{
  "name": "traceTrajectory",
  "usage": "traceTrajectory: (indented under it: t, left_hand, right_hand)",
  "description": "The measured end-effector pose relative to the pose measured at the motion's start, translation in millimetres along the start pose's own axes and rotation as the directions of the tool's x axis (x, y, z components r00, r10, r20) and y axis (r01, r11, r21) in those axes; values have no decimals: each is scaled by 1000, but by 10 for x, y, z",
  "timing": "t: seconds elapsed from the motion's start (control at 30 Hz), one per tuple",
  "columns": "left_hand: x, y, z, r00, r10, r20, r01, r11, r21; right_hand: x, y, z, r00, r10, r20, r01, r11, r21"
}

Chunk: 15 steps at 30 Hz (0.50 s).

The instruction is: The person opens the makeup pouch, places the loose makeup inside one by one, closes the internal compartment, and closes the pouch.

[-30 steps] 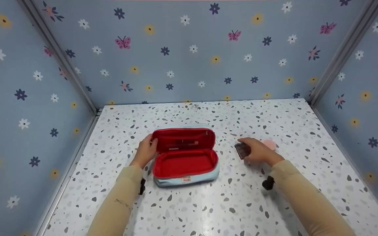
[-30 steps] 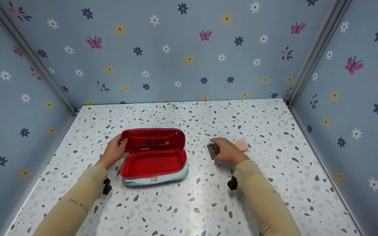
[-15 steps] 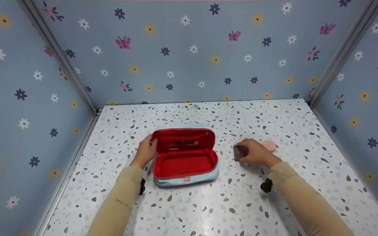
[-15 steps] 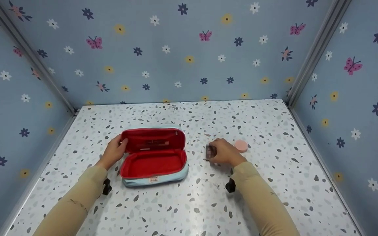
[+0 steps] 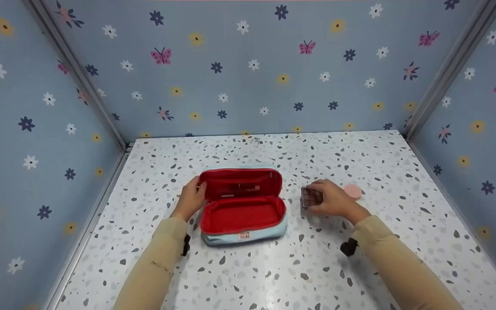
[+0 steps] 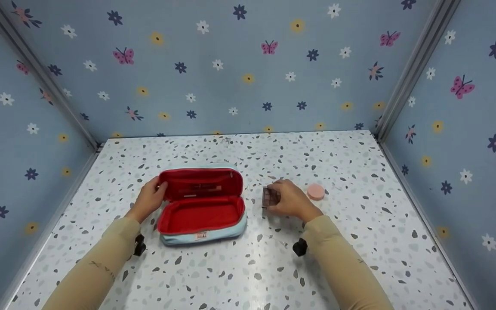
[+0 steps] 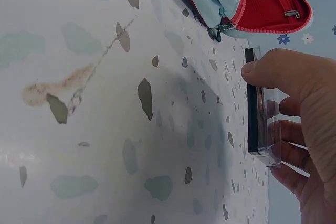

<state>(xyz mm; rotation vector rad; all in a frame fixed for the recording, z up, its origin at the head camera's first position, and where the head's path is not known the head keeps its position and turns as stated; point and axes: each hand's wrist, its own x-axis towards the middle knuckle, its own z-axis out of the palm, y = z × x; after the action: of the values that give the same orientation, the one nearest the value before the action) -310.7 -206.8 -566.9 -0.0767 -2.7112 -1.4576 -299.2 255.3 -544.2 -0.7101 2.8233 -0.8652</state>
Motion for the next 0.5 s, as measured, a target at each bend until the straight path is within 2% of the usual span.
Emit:
traceTrajectory:
  t: [0.3,0.5]
  left_hand:
    - [13,5,11,1000,6,-29,-6,1000,12]
    - [-3,14,13,1000,-11,-16,11,1000,4]
  right_hand:
    - [16,-209,-23,999,-32,-29,33,999,5]
    - [36,-298,19,996,-62,-58,62,998,-7]
